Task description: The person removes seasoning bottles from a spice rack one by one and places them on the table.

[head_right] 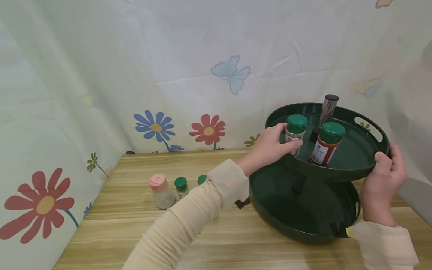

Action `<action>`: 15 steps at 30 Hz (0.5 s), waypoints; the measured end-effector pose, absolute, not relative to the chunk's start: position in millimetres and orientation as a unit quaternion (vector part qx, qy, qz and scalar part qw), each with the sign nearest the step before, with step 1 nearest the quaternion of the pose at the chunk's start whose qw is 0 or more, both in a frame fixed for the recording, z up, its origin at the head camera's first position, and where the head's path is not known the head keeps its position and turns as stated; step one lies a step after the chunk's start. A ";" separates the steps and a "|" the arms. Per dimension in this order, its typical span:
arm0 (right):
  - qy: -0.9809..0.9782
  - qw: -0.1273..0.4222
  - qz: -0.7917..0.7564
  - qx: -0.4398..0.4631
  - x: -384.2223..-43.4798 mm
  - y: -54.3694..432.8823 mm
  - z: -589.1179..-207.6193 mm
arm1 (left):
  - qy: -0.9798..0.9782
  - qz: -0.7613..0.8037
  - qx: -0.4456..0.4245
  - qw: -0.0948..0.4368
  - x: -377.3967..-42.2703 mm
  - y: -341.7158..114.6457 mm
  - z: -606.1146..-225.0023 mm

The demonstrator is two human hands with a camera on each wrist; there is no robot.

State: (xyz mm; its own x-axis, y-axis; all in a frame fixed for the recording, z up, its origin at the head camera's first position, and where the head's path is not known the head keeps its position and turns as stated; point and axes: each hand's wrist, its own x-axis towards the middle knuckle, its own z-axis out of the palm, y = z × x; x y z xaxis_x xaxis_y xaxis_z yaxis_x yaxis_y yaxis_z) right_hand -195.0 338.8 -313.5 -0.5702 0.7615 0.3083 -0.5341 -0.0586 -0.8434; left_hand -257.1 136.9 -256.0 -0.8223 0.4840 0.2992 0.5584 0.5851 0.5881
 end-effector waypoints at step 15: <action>-0.546 0.438 0.696 -0.156 -195.9 336.4 -316.0 | -0.842 -0.454 -0.288 0.046 -254.0 133.3 -254.3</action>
